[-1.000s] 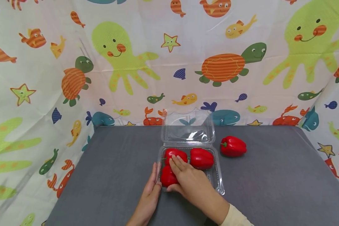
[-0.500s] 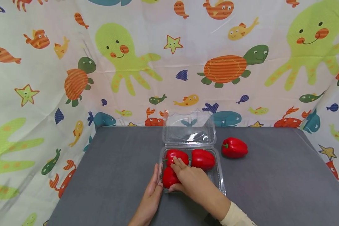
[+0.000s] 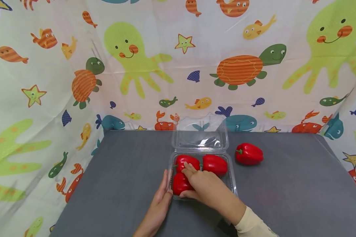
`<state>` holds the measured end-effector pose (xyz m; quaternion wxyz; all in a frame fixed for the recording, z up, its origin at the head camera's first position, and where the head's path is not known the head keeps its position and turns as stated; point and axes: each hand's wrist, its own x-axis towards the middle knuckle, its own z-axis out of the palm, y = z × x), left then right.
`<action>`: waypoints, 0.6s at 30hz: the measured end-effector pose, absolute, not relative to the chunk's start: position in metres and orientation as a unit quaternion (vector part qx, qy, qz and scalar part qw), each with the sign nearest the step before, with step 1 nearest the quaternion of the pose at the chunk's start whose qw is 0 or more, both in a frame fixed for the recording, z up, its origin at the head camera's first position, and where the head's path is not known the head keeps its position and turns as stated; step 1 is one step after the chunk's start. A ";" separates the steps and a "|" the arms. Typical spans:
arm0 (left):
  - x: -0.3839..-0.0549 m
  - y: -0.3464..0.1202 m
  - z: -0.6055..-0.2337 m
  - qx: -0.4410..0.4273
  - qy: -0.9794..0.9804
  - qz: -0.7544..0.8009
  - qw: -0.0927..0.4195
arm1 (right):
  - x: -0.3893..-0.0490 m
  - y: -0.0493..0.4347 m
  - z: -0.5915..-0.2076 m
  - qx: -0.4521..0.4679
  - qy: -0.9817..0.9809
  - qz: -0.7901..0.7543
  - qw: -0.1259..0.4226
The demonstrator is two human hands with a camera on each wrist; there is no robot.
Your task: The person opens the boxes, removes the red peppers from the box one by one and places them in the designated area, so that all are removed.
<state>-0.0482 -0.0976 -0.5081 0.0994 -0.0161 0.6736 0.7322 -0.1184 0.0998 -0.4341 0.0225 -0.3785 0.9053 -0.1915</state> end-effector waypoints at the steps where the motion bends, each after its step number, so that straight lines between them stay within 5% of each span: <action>1: -0.049 -0.097 -0.508 -0.012 0.673 0.733 0.098 | -0.120 0.101 -0.433 -0.381 0.905 -0.191 0.022; 18: -0.047 -0.097 -0.511 0.027 0.659 0.747 0.085 | -0.127 0.117 -0.433 -0.370 0.897 -0.235 0.063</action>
